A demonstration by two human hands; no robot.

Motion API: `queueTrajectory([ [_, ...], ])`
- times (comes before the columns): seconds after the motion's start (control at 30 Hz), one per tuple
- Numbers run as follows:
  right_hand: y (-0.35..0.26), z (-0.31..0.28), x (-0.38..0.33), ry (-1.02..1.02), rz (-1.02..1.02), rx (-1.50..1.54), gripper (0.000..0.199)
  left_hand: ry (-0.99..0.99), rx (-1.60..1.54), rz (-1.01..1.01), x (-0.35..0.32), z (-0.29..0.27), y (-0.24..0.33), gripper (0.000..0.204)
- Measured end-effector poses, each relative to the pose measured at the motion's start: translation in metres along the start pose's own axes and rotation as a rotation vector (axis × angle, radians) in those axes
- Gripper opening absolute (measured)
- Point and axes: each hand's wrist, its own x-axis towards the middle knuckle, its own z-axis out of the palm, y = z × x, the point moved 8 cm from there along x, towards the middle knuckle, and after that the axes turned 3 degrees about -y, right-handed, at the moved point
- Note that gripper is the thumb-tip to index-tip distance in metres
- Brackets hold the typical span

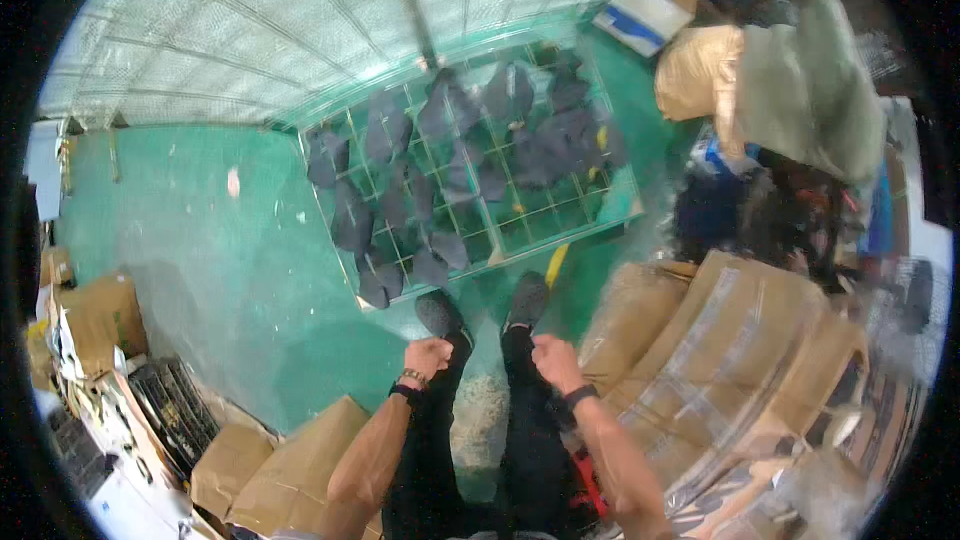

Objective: The recorder is picking up black foam shoe components from a box and a table and arranging them onto a wire drying rack.

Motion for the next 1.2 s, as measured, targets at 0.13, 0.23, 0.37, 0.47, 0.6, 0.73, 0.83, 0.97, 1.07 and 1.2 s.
queueTrajectory([
  [0.13,0.011,-0.027,-0.104,0.103,0.150,0.224,0.030,-0.065,0.044,0.153,-0.064,-0.012,0.043,0.018],
  [0.23,0.008,-0.032,-0.174,0.181,0.155,0.385,0.035,-0.040,0.013,0.153,-0.093,-0.034,0.051,0.023],
  [0.37,-0.015,-0.027,-0.253,0.149,0.109,0.312,0.038,0.047,0.116,0.187,-0.116,-0.093,0.027,0.032],
  [0.47,0.056,0.013,-0.294,0.171,0.152,0.324,0.039,0.085,-0.043,0.109,-0.133,-0.109,0.011,0.034],
  [0.6,0.089,0.018,-0.358,0.223,0.169,0.378,0.038,0.181,-0.006,0.086,-0.171,-0.132,-0.025,0.040],
  [0.73,0.161,0.023,-0.440,0.411,0.199,0.519,0.034,0.191,-0.050,0.065,-0.199,-0.104,-0.062,0.035],
  [0.83,0.199,0.018,-0.494,0.553,0.246,0.556,0.031,0.107,0.029,0.023,-0.217,-0.060,-0.093,0.032],
  [0.97,0.238,0.017,-0.588,0.784,0.312,0.542,0.025,0.139,0.455,0.193,-0.246,-0.016,-0.094,0.030],
  [1.07,0.290,0.044,-0.663,0.959,0.387,0.388,0.027,0.045,0.430,0.188,-0.251,0.017,-0.091,0.029],
  [1.2,0.339,0.098,-0.754,1.174,0.655,0.380,0.025,0.013,0.487,0.114,-0.277,0.035,-0.075,0.030],
])
